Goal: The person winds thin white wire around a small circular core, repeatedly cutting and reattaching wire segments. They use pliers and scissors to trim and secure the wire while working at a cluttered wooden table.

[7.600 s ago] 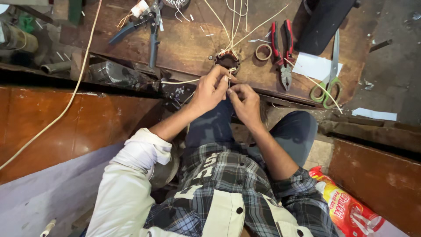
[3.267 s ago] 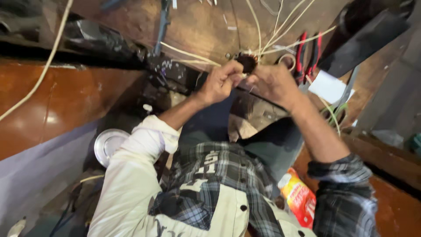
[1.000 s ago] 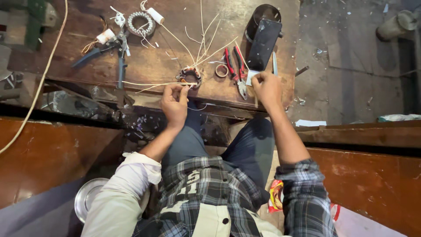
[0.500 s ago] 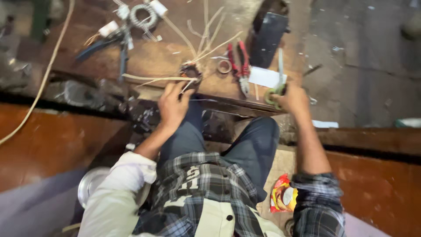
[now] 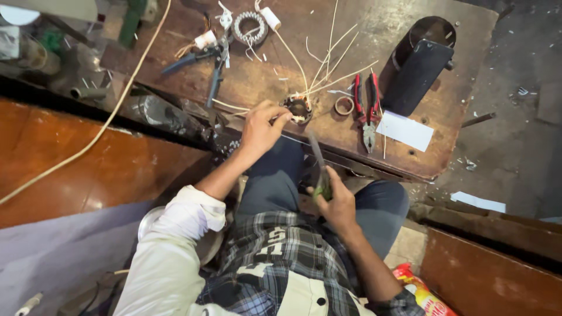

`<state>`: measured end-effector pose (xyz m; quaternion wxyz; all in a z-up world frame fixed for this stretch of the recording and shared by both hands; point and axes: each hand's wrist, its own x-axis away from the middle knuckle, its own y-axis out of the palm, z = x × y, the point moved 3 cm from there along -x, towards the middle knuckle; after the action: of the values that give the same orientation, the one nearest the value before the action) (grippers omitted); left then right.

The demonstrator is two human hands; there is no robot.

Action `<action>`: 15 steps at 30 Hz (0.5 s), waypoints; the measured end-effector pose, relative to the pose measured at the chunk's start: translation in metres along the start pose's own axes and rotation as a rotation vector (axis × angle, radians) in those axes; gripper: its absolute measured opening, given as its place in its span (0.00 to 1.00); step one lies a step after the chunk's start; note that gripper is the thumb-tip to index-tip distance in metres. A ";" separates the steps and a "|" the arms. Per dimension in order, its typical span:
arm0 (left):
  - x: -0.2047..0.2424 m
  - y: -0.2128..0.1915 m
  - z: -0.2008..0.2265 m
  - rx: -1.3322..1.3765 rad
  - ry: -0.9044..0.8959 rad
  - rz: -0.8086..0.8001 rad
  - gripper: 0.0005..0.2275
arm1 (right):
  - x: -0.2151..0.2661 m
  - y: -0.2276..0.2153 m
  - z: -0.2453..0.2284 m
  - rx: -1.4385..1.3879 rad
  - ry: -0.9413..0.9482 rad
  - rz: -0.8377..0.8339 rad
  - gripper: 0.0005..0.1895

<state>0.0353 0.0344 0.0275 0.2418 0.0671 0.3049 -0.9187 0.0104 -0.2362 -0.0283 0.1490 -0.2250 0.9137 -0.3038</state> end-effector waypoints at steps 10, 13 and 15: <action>0.041 0.002 0.019 0.024 0.180 0.226 0.03 | -0.060 0.038 -0.030 0.389 -0.166 0.103 0.46; 0.047 0.011 0.013 0.109 0.114 0.189 0.03 | -0.075 0.045 -0.032 0.378 -0.180 0.109 0.46; 0.050 0.017 0.008 0.181 0.110 0.153 0.03 | -0.080 0.049 -0.032 0.360 -0.171 0.094 0.46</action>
<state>0.0005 -0.0024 0.0111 0.2871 0.1622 0.2274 -0.9163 0.0496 -0.1454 -0.0233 0.2779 -0.1768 0.8382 -0.4346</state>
